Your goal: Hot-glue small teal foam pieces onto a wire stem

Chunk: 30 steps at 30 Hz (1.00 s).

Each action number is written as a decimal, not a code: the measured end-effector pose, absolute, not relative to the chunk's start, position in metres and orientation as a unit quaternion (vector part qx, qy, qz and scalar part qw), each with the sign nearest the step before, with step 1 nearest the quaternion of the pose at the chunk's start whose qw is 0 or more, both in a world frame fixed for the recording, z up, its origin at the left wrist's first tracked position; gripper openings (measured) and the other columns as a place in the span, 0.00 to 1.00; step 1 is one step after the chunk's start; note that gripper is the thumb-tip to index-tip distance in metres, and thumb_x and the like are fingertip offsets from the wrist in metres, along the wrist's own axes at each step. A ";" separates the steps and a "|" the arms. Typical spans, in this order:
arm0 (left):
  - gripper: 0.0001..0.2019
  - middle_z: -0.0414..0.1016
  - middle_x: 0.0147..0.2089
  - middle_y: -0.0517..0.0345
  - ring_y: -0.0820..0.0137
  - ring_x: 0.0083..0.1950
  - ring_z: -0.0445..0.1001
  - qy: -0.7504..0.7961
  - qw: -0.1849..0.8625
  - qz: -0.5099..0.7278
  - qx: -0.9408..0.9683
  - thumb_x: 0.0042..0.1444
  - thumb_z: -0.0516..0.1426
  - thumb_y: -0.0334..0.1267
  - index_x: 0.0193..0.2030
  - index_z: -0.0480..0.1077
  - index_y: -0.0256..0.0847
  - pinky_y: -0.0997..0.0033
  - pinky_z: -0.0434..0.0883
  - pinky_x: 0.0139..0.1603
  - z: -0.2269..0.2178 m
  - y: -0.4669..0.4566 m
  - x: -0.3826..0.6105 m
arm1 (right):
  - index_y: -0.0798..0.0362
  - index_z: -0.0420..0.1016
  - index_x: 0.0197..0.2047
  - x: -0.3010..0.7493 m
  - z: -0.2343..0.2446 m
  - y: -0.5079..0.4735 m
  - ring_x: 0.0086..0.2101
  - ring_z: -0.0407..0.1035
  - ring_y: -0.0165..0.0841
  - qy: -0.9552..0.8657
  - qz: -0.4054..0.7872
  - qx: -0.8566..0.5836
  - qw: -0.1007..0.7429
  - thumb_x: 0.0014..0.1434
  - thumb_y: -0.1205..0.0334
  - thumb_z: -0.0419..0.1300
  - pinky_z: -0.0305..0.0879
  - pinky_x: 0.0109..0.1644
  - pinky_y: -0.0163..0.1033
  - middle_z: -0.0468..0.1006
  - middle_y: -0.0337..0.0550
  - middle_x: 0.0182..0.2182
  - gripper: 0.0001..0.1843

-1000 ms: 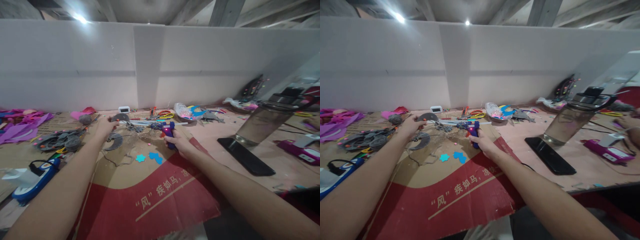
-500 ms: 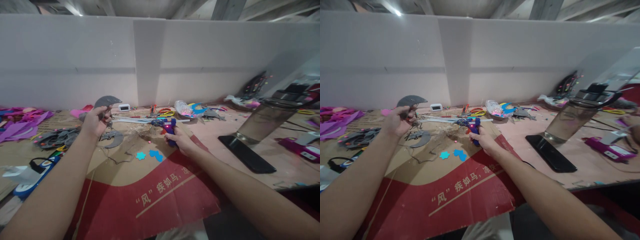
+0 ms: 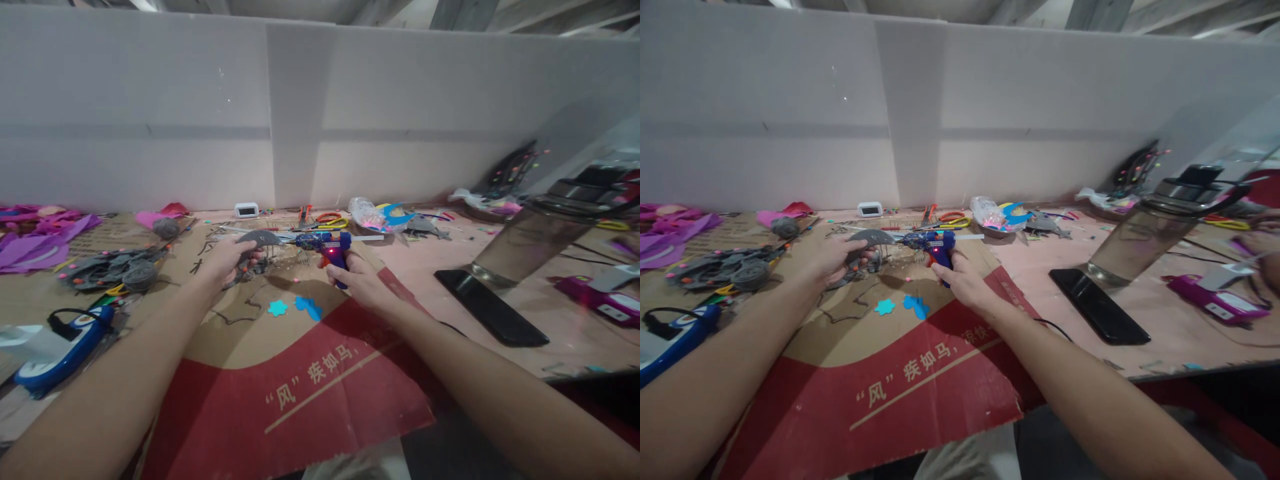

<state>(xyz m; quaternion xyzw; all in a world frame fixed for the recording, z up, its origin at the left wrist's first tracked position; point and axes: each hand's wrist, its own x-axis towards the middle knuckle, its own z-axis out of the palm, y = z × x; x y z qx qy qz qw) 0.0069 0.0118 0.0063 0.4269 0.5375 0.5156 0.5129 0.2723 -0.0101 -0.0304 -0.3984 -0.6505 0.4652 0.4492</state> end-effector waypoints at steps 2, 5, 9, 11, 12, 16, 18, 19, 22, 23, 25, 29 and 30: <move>0.02 0.72 0.24 0.56 0.77 0.19 0.67 0.546 0.513 0.502 0.432 0.55 0.56 0.26 0.32 0.69 0.34 0.81 0.61 0.17 0.003 0.010 0.011 | 0.52 0.66 0.40 0.271 -0.029 -0.012 0.26 0.60 0.29 -0.655 0.463 -0.399 0.444 0.54 0.53 0.58 0.56 0.31 0.37 0.67 0.36 0.25 0.13; 0.03 0.70 0.22 0.60 0.79 0.15 0.62 0.553 0.517 0.483 0.441 0.53 0.58 0.29 0.32 0.66 0.37 0.82 0.54 0.13 -0.002 0.008 0.016 | 0.52 0.66 0.40 0.271 -0.030 -0.012 0.26 0.60 0.29 -0.660 0.459 -0.401 0.439 0.54 0.52 0.57 0.56 0.31 0.37 0.66 0.36 0.25 0.14; 0.04 0.67 0.21 0.62 0.78 0.15 0.61 0.555 0.535 0.461 0.439 0.53 0.59 0.31 0.35 0.66 0.39 0.82 0.51 0.13 -0.006 0.007 0.020 | 0.51 0.64 0.37 0.270 -0.033 -0.010 0.26 0.59 0.29 -0.660 0.455 -0.404 0.441 0.54 0.51 0.57 0.55 0.30 0.37 0.65 0.36 0.25 0.14; 0.05 0.68 0.21 0.61 0.78 0.15 0.61 0.551 0.547 0.454 0.438 0.52 0.59 0.32 0.36 0.67 0.39 0.81 0.52 0.14 -0.007 0.007 0.022 | 0.51 0.63 0.37 0.270 -0.034 -0.010 0.26 0.59 0.29 -0.659 0.460 -0.400 0.441 0.54 0.51 0.58 0.56 0.30 0.37 0.65 0.35 0.25 0.13; 0.05 0.68 0.22 0.61 0.78 0.15 0.61 0.549 0.552 0.452 0.436 0.52 0.59 0.31 0.35 0.67 0.39 0.81 0.52 0.14 -0.007 0.007 0.022 | 0.51 0.62 0.36 0.270 -0.035 -0.010 0.26 0.59 0.29 -0.659 0.460 -0.398 0.442 0.54 0.51 0.58 0.56 0.30 0.37 0.65 0.35 0.24 0.13; 0.04 0.68 0.22 0.61 0.78 0.15 0.61 0.545 0.564 0.448 0.430 0.52 0.59 0.31 0.34 0.66 0.39 0.81 0.51 0.14 -0.009 0.007 0.024 | 0.50 0.62 0.36 0.268 -0.034 -0.012 0.25 0.58 0.29 -0.661 0.457 -0.400 0.440 0.54 0.50 0.58 0.55 0.29 0.37 0.65 0.35 0.24 0.14; 0.05 0.68 0.22 0.61 0.78 0.15 0.61 0.545 0.566 0.446 0.428 0.52 0.59 0.32 0.34 0.66 0.39 0.81 0.51 0.14 -0.010 0.007 0.024 | 0.50 0.62 0.37 0.267 -0.034 -0.014 0.25 0.59 0.29 -0.659 0.462 -0.403 0.436 0.54 0.50 0.59 0.55 0.29 0.37 0.65 0.35 0.24 0.15; 0.05 0.68 0.22 0.61 0.78 0.15 0.61 0.544 0.568 0.445 0.427 0.51 0.59 0.32 0.34 0.66 0.39 0.81 0.51 0.14 -0.010 0.007 0.024 | 0.50 0.63 0.38 0.267 -0.034 -0.014 0.25 0.59 0.29 -0.655 0.467 -0.403 0.436 0.54 0.50 0.59 0.55 0.29 0.37 0.66 0.35 0.24 0.15; 0.06 0.68 0.22 0.61 0.78 0.15 0.61 0.541 0.572 0.447 0.424 0.51 0.60 0.32 0.33 0.66 0.39 0.81 0.52 0.14 -0.011 0.008 0.023 | 0.51 0.64 0.40 0.267 -0.035 -0.013 0.26 0.61 0.29 -0.638 0.488 -0.404 0.437 0.52 0.51 0.60 0.56 0.29 0.37 0.67 0.35 0.25 0.16; 0.05 0.68 0.22 0.61 0.78 0.15 0.61 0.540 0.572 0.449 0.424 0.51 0.60 0.32 0.33 0.66 0.39 0.81 0.52 0.14 -0.012 0.008 0.023 | 0.51 0.64 0.40 0.267 -0.035 -0.012 0.26 0.62 0.29 -0.631 0.495 -0.406 0.439 0.52 0.51 0.60 0.56 0.29 0.36 0.68 0.35 0.26 0.17; 0.05 0.68 0.22 0.60 0.78 0.15 0.61 0.539 0.570 0.451 0.426 0.51 0.60 0.32 0.34 0.67 0.39 0.81 0.52 0.14 -0.012 0.008 0.023 | 0.51 0.64 0.42 0.269 -0.037 -0.009 0.26 0.63 0.29 -0.618 0.506 -0.410 0.441 0.51 0.52 0.61 0.56 0.28 0.36 0.70 0.36 0.27 0.18; 0.04 0.67 0.22 0.60 0.78 0.15 0.60 0.546 0.561 0.450 0.430 0.52 0.58 0.32 0.33 0.65 0.39 0.81 0.52 0.13 -0.010 0.007 0.023 | 0.51 0.65 0.42 0.271 -0.037 -0.006 0.26 0.63 0.28 -0.612 0.504 -0.404 0.456 0.51 0.53 0.61 0.57 0.29 0.36 0.70 0.36 0.28 0.17; 0.03 0.67 0.22 0.61 0.78 0.15 0.60 0.546 0.560 0.451 0.431 0.53 0.57 0.32 0.33 0.65 0.39 0.81 0.52 0.13 -0.010 0.006 0.023 | 0.52 0.65 0.41 0.271 -0.038 -0.007 0.25 0.62 0.28 -0.612 0.503 -0.402 0.459 0.52 0.53 0.61 0.57 0.29 0.36 0.70 0.36 0.28 0.16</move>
